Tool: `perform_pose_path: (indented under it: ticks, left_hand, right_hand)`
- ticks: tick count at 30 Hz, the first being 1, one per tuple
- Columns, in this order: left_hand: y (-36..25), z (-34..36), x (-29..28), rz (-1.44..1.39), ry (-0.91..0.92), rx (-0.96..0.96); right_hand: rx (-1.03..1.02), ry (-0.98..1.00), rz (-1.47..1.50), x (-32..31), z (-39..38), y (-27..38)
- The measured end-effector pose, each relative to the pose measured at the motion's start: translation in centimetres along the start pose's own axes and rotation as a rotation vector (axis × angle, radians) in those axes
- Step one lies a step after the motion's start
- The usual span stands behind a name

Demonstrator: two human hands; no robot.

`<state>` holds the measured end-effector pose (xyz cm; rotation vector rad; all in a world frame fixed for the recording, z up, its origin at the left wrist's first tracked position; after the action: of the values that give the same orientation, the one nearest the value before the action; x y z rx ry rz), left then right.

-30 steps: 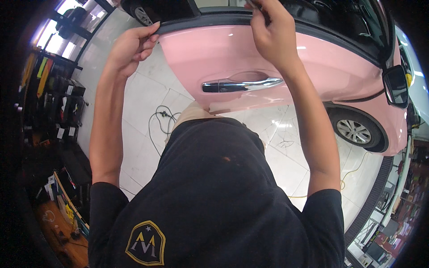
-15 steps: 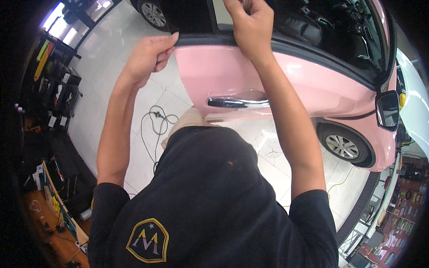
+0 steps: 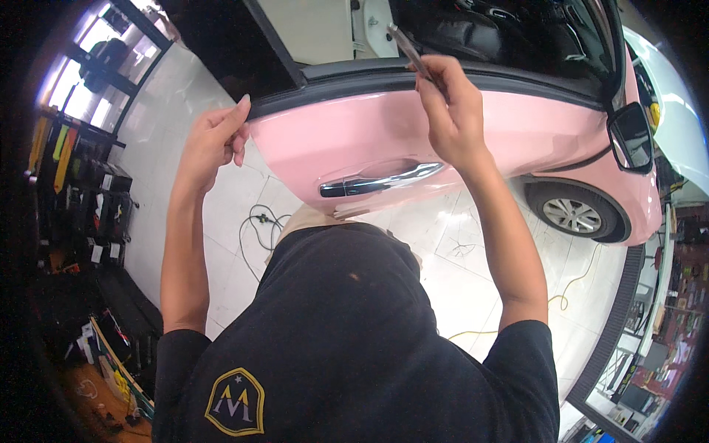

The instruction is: The person applies a pink vinyl wrap to the driver-side door of a white car. They use a red squeegee to smooth the vinyl and a metal tool to tuck the edges into the door's rubber weather stripping. The person works methodically along the door's perimeter, ensuring the wrap adheres tightly to the surface.

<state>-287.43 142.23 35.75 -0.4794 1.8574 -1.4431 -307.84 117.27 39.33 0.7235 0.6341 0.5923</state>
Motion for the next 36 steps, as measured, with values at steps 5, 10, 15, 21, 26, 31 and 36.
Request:
perform_pose_path:
  ticks: [5,10,15,21,26,31,36]
  left_hand:
    - [-0.4,-0.2,-0.2,0.014,-0.078,0.037]
    - [0.6,0.4,-0.2,-0.164,-0.086,-0.115]
    - [1.0,1.0,0.0,-0.131,0.052,-0.099]
    - [-0.9,1.2,0.2,0.223,0.197,-0.024]
    - [-0.8,0.2,0.1,0.052,0.037,0.040]
    - [0.9,-0.3,0.4,-0.282,0.072,-0.139]
    - [0.7,0.0,0.8,-0.266,0.111,-0.179]
  right_hand:
    - [-0.135,0.101,-0.205,0.0,-2.3,1.8]
    - [-0.076,0.068,-0.133,0.4,-3.8,0.0]
    - [-0.079,0.055,-0.057,3.1,-4.7,0.4]
    - [0.192,-0.039,0.187,4.7,-7.5,-1.3]
    - [0.361,-0.113,0.419,5.9,-9.4,-2.4]
    - [0.197,-0.025,0.190,5.7,-9.0,-1.1]
    - [0.161,-0.065,0.100,4.9,-8.6,-1.2]
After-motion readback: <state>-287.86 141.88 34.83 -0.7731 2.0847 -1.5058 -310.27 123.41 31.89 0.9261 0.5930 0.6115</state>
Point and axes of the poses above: each hand's wrist, its own z-axis towards the middle knuckle, its own x-axis out of the palm, y = z × x, the point moved 10 cm from there along z, towards the middle knuckle, and after that the axes turned 1 degree about x, right-handed, at the moved point
